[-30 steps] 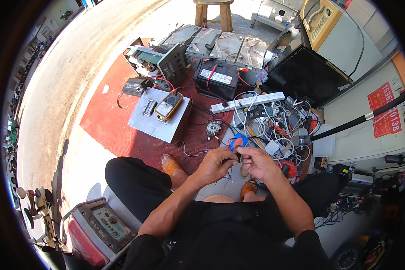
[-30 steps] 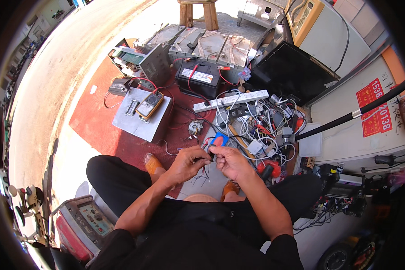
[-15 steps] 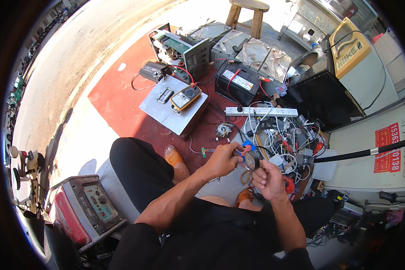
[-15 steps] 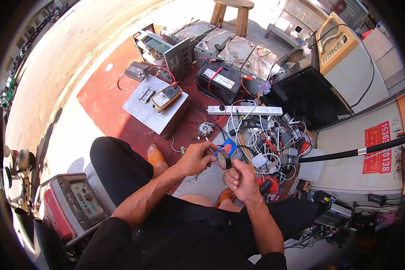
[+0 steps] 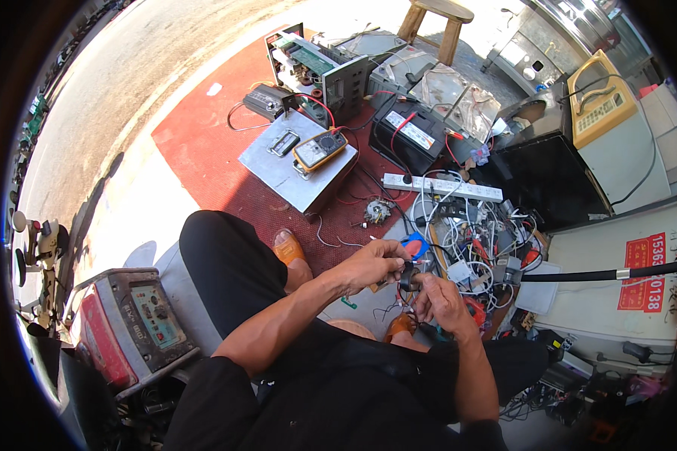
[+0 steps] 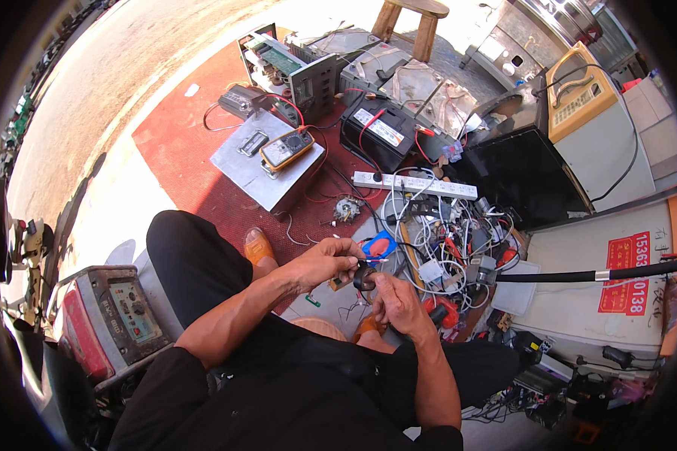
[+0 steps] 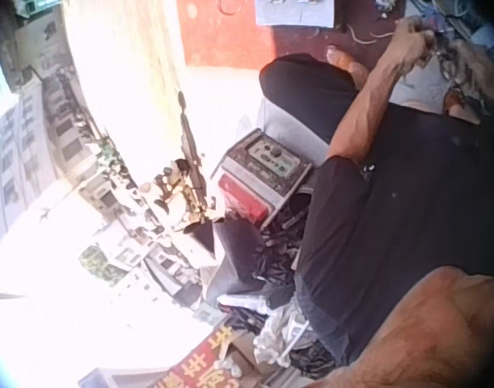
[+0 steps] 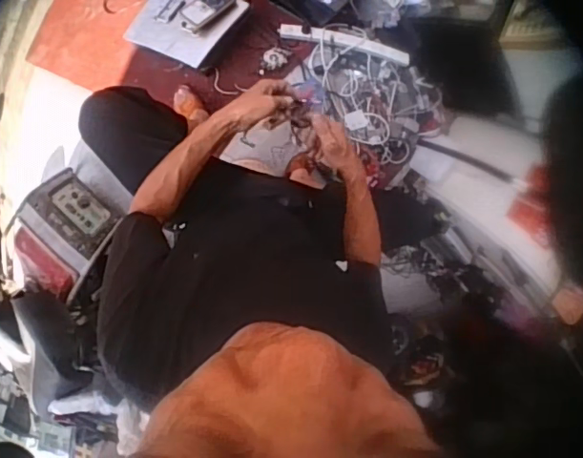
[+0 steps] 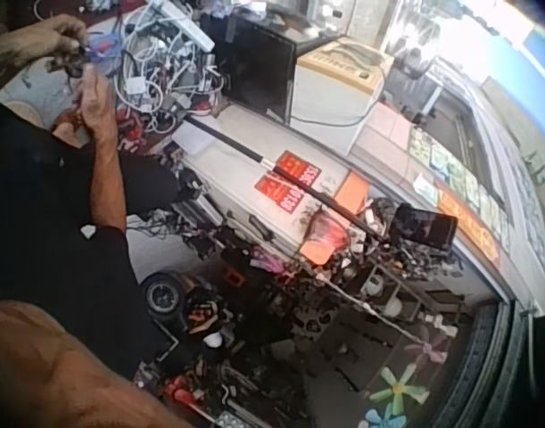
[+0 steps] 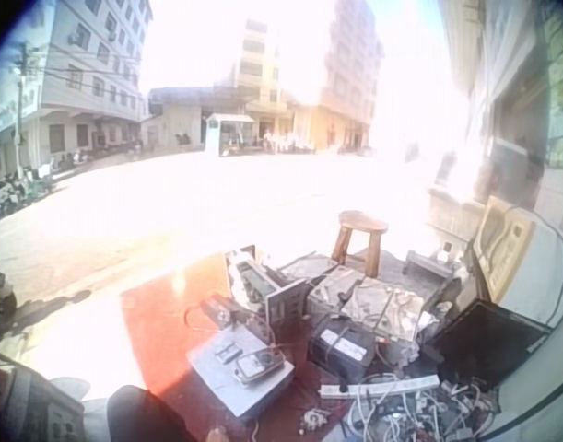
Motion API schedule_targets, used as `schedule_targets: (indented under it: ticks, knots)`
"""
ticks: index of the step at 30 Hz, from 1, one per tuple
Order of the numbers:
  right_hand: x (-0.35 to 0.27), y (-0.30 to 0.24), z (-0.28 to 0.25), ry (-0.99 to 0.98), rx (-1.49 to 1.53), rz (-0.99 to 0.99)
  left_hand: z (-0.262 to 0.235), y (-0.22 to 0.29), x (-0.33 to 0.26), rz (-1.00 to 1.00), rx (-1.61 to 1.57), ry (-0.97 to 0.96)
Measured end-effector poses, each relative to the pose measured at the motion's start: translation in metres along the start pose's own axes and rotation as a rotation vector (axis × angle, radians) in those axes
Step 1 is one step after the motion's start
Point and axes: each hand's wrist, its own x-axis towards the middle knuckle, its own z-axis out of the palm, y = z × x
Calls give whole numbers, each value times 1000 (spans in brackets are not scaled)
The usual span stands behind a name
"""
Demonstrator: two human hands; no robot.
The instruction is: The person sits on the ground and uses pliers and scissors to strip wires and manipulate a small electronic component. They repeatedly cut and strip wires connected to a small circuit board or module.
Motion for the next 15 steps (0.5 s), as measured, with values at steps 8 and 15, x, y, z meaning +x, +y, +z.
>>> schedule_targets:
  ticks: [8,15]
  knots:
    - [12,-3,2,12,278,93,11,-3,-4,463,334,48]
    - [21,-2,-9,-267,1371,88,8,6,-6,624,612,21]
